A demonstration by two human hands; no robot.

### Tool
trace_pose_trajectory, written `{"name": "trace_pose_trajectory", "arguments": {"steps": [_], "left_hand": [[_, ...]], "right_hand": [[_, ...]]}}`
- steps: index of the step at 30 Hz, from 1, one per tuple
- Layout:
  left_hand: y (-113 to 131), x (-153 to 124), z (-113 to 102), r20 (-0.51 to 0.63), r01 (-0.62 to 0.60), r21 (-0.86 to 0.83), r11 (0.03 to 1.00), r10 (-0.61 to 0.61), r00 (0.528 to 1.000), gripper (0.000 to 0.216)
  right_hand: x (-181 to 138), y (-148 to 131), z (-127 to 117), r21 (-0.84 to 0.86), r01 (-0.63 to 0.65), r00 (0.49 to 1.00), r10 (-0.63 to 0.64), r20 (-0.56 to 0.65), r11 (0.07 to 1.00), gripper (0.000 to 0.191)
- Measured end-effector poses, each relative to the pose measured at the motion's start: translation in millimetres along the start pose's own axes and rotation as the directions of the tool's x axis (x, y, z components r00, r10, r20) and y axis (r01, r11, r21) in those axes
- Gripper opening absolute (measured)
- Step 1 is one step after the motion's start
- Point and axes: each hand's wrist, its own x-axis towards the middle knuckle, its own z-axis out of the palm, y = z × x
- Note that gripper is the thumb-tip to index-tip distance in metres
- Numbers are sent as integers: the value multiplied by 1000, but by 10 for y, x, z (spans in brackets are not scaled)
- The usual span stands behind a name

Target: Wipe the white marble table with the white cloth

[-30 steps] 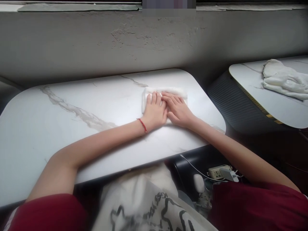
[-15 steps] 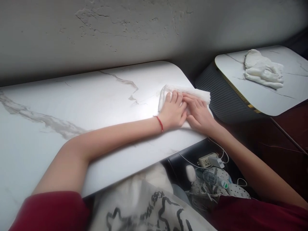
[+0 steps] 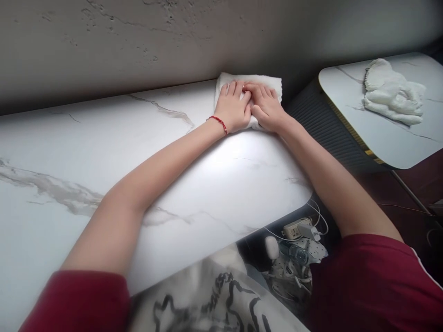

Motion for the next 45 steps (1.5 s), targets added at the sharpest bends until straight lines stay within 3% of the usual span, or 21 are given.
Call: {"name": "trace_pose_trajectory", "arguments": {"steps": [6,10,20,24,27,30,34,36,39,45], "left_hand": [[-211,198,-33,-7,52,-34,998,-52,999,56],[-221,197,-42,-15,50,-78,996,-52,999,57],[-197,54,-15,-58,35,59,998,-31,998,56],[-26,-446,-39,-50,-65,107,992,71,996,55],[251,-1106,-103,-4,-144,194,970,148,989,57],[528,-1783,-207,75,-166,333,928,150,986,58],[625,-2315,-343,139,-241,460,855,198,970,58],[536,-2363,-389,136,-259,455,852,221,966,58],[293,-2220,-435,101,-240,375,895,218,971,57],[-431,-1684,-477,-23,-93,265,960,103,994,55]], "right_hand": [[339,-6,53,-5,-38,999,38,-17,999,56],[339,-27,56,4,-70,997,70,-33,998,54],[235,-166,101,-9,-63,994,62,-87,998,52],[-248,-500,27,-66,26,999,-27,-24,997,57],[-834,-921,-17,-100,120,992,-122,-14,988,59],[-1373,-1418,-22,-114,196,978,-203,-55,974,64],[-1690,-1888,15,-74,254,964,-259,-58,964,71],[-1651,-1955,45,-55,263,962,-266,-61,963,73],[-1388,-1884,108,-39,269,960,-271,-65,962,73],[-391,-1574,348,18,286,958,-286,-18,958,62]]}}
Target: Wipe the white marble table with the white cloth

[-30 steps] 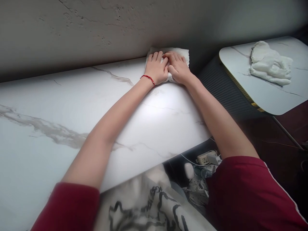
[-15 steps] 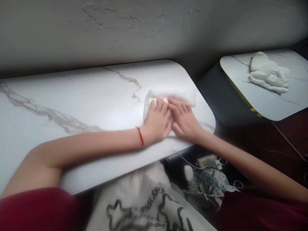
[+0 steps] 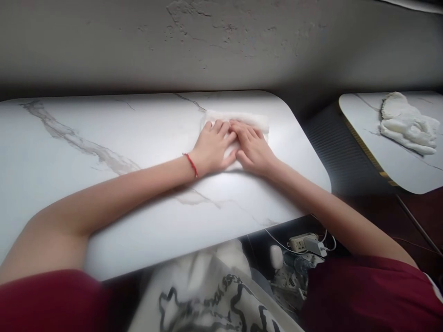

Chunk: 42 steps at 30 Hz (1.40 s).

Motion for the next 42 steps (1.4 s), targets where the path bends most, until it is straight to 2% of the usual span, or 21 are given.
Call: {"name": "trace_pose_trajectory", "arguments": {"steps": [3,7,10,13,20,24,26,30,33,36,39,42], "left_hand": [[-461,139,81,-50,70,-22,997,-71,996,55],[-987,226,131,-91,148,-57,987,-153,984,56],[-1196,264,158,-111,191,-88,978,-200,973,57],[-1240,280,178,-134,182,-112,977,-197,971,57],[-1137,262,126,-97,234,-43,971,-237,967,56],[-1104,197,91,-96,220,-30,975,-222,970,58],[-1038,96,57,-95,202,-26,979,-204,974,58],[-708,-303,-96,-70,186,-1,982,-186,980,59],[-375,-728,-267,-24,181,62,982,-180,983,57],[-97,-1181,-419,17,113,144,983,-116,993,55],[83,-1584,-501,-4,69,248,966,-70,998,50],[146,-1847,-519,-55,51,324,945,-35,998,48]], "right_hand": [[542,230,174,27,31,999,-31,13,999,59],[1173,401,384,29,73,997,-74,11,997,57],[1428,454,477,19,56,998,-55,-20,998,54],[1482,455,500,7,43,998,-43,-42,999,56],[1431,336,476,-9,32,997,-32,-74,999,57],[1363,209,465,-19,-42,997,41,-72,999,53],[1270,111,440,-2,-32,998,32,-56,999,51],[931,-233,359,51,28,999,-26,-34,998,51],[572,-651,303,85,53,998,-51,-21,995,54],[206,-1124,275,86,53,998,-49,-44,995,57],[-52,-1506,279,80,118,991,-111,-80,990,57],[-108,-1705,304,88,179,982,-173,-78,980,58]]}}
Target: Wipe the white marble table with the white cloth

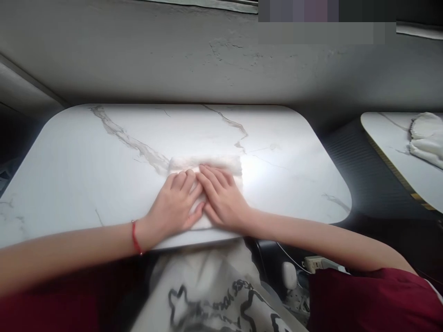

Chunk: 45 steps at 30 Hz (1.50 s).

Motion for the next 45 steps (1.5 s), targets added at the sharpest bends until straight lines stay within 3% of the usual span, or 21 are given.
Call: {"name": "trace_pose_trajectory", "arguments": {"steps": [4,15,22,29,34,45], "left_hand": [[-178,-83,68,24,72,-34,997,-71,997,49],[-1443,147,601,63,311,-197,930,-305,950,59],[-1919,311,804,68,401,-207,892,-396,916,59],[-2057,307,860,57,457,-231,859,-456,888,54],[-2083,305,883,55,462,-232,856,-463,885,53],[-1859,277,705,54,464,-97,880,-461,886,53]], "right_hand": [[263,23,100,35,27,999,-29,45,999,58],[1629,545,659,5,83,993,-84,86,997,52],[2222,747,882,15,45,996,-46,74,999,51],[2463,829,944,-24,70,991,-67,119,997,48],[2472,848,973,22,69,995,-71,77,997,47],[2324,693,944,140,32,999,-37,31,990,52]]}}
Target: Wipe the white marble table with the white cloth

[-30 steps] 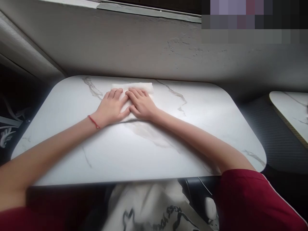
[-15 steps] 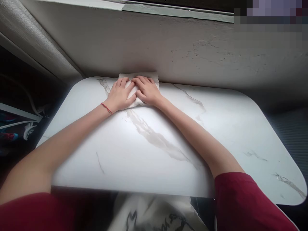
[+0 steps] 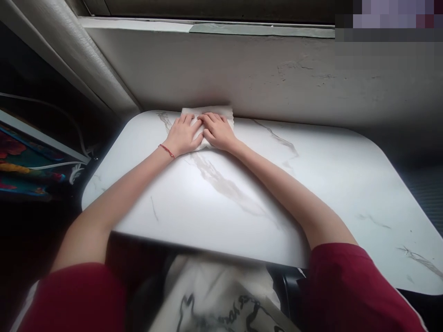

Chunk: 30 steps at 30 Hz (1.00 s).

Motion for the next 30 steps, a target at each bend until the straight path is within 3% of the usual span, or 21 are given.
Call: {"name": "trace_pose_trajectory", "arguments": {"steps": [6,13,16,20,23,30], "left_hand": [[361,-579,-266,73,-8,38,999,5,997,55],[704,-1626,-674,74,-99,70,993,94,993,50],[804,-2034,-799,76,-35,56,998,30,997,41],[896,-2356,-857,29,124,69,990,-126,992,39],[848,-2409,-865,-10,180,99,979,-180,984,38],[260,-2408,-898,28,223,153,963,-230,973,41]], "right_hand": [[-539,-359,-115,-5,84,995,-83,63,996,56],[-1387,-1262,-281,-17,179,968,-173,180,984,63],[-1598,-1573,-283,-5,258,950,-253,181,966,64],[-1615,-1767,-208,28,379,917,-379,122,925,63],[-1482,-1858,-91,43,380,917,-383,108,924,63],[-963,-2125,289,80,345,933,-351,81,935,62]]}}
